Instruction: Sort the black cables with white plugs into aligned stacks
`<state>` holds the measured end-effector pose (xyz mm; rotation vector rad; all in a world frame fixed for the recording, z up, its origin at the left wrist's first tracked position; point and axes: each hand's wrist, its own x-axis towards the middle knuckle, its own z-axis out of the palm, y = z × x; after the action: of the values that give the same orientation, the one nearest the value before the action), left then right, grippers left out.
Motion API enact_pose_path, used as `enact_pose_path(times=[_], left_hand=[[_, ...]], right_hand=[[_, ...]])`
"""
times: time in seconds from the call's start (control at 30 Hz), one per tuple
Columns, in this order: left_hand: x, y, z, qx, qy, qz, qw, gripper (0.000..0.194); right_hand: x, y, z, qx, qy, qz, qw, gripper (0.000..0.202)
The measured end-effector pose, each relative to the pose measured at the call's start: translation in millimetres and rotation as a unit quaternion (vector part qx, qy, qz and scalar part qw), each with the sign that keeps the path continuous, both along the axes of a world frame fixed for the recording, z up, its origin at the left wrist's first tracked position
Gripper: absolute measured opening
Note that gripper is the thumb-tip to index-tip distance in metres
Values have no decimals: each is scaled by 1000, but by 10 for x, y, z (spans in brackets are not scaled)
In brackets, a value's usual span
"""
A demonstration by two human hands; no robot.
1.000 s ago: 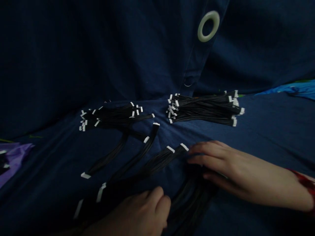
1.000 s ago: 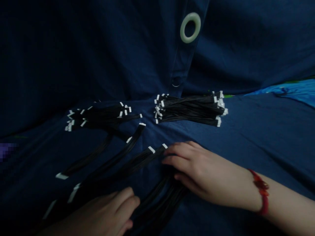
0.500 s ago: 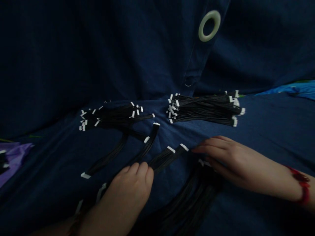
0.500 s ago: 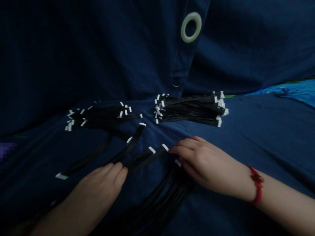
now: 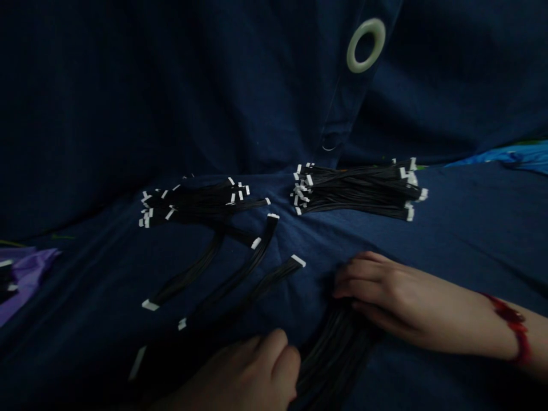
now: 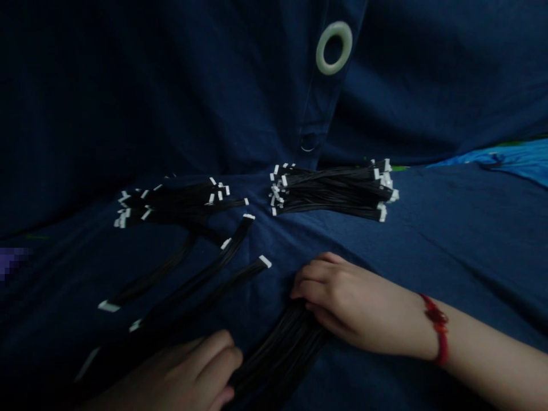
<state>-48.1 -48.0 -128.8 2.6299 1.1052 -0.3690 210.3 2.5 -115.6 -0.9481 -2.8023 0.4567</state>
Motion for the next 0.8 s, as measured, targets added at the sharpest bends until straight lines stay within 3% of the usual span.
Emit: enact_pose_path(times=[0.13, 0.27, 0.4, 0.5, 0.57, 0.7, 0.8], left_hand=[[19, 52, 63, -64, -9, 25, 998, 22], [-7, 80, 139, -57, -30, 24, 998, 18], [-53, 175, 203, 33, -34, 40, 998, 14], [-108, 274, 170, 145, 17, 83, 986, 19], [-150, 330, 122, 171, 54, 96, 979, 23], [-210, 387, 67, 131, 91, 99, 982, 27], [-200, 373, 103, 99, 32, 69, 992, 30]], right_hand=[[28, 1, -26, -13, -6, -30, 999, 37], [68, 41, -69, -33, -11, -37, 999, 34], [100, 90, -97, -18, -2, -19, 1000, 30], [124, 107, -94, 11, 11, -13, 1000, 30], [134, 113, -89, 19, 17, -8, 1000, 29], [134, 132, -94, 3, 13, 3, 1000, 29], [123, 139, -92, -1, -3, -5, 1000, 30]])
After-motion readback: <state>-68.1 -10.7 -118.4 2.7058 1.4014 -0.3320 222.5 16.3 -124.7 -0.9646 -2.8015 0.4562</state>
